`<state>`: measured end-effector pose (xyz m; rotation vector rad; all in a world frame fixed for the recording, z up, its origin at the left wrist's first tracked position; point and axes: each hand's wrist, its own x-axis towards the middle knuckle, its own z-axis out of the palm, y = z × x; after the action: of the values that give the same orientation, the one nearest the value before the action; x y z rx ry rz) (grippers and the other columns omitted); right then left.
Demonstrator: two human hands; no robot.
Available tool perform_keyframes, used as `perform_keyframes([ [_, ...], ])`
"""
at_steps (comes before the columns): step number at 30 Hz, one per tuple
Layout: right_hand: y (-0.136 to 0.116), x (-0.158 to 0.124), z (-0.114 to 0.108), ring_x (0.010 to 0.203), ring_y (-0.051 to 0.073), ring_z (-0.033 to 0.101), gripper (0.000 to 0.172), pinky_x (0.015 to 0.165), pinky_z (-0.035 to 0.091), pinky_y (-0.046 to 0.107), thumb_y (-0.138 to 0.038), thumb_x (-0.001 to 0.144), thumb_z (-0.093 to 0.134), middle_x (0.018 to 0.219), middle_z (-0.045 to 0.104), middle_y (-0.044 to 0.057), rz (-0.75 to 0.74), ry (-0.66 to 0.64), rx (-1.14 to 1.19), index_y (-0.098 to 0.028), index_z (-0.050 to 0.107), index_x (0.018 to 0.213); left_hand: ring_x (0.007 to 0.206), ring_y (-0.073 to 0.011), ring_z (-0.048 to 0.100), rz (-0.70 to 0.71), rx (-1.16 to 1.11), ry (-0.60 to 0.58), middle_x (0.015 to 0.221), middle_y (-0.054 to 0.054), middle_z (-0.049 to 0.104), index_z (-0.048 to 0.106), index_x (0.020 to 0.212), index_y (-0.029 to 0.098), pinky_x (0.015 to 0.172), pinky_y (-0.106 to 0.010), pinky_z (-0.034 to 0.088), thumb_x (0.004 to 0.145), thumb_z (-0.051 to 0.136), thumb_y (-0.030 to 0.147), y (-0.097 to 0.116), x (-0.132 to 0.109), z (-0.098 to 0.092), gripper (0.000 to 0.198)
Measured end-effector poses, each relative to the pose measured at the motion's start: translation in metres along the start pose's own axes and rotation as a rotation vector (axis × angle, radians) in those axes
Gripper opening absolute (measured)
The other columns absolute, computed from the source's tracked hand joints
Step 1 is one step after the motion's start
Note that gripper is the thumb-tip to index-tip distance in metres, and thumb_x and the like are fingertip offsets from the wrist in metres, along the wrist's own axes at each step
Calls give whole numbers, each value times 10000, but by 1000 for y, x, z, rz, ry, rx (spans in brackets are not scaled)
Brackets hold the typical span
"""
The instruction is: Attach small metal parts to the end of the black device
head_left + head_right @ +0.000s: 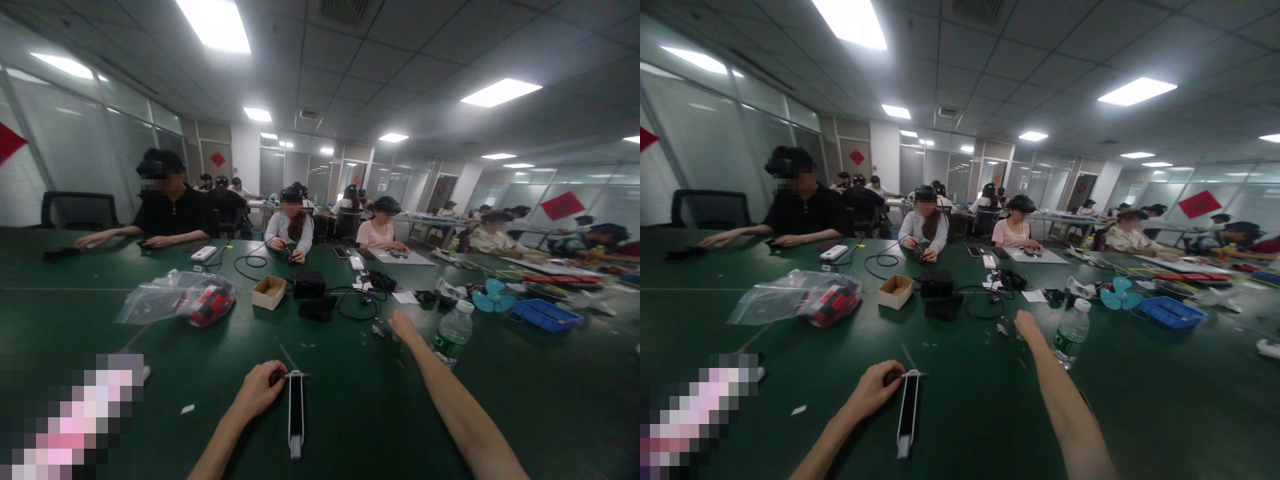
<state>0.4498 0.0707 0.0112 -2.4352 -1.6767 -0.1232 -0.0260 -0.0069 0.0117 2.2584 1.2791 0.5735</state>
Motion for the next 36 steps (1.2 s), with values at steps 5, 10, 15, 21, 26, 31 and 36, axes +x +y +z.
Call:
perform_keyframes([
  [5, -37, -19, -23, 896, 192, 604, 196, 749, 379, 247, -173, 870, 462, 938, 659, 134, -87, 62, 100, -103, 626, 951, 803, -149, 581, -1, -11, -8, 880, -8, 658, 657, 938, 221, 714, -238, 407, 834, 517, 261, 2, 0, 0, 179],
  [10, -105, -65, -28, 824, 148, 606, 158, 725, 395, 216, -206, 834, 508, 888, 672, 56, -236, 55, 248, -154, 631, 917, 807, -148, 576, -12, -4, -1, 890, -9, 659, 657, 949, 225, 718, -238, 407, 829, 520, 257, 3, -2, -1, 185],
  [15, -169, -126, -16, 741, 134, 598, 110, 659, 397, 214, -178, 788, 541, 818, 666, 38, -354, -84, 437, -159, 632, 846, 782, -152, 580, 18, 3, -1, 869, -11, 660, 658, 960, 222, 698, -247, 408, 829, 518, 259, 4, -3, -2, 196],
  [21, -189, -168, -6, 736, 151, 583, 93, 666, 424, 240, -158, 806, 532, 825, 639, 55, -354, -64, 407, -169, 624, 818, 767, -152, 574, 39, 10, 11, 857, -7, 658, 658, 959, 212, 684, -248, 409, 811, 527, 236, 5, -4, -1, 199],
  [26, -179, -179, -5, 858, 200, 570, 161, 726, 461, 292, -213, 869, 509, 900, 649, 77, -391, 77, 381, -213, 670, 870, 737, -149, 565, 36, 17, 11, 840, -10, 655, 663, 937, 206, 667, -249, 405, 813, 527, 238, 9, -4, -3, 187],
  [31, -179, -185, -5, 914, 212, 567, 210, 809, 471, 338, -232, 895, 487, 959, 674, 77, -449, 112, 522, -207, 692, 934, 737, -151, 565, 39, 13, 9, 833, -16, 656, 666, 932, 201, 685, -251, 405, 828, 523, 273, 11, -5, -5, 191],
  [36, -193, -197, -6, 826, 177, 590, 190, 781, 469, 310, -201, 851, 521, 884, 685, 40, -513, 10, 679, -195, 681, 954, 759, -164, 579, 34, 21, -2, 868, -25, 673, 671, 954, 203, 699, -260, 419, 843, 492, 306, 15, -6, -7, 234],
])
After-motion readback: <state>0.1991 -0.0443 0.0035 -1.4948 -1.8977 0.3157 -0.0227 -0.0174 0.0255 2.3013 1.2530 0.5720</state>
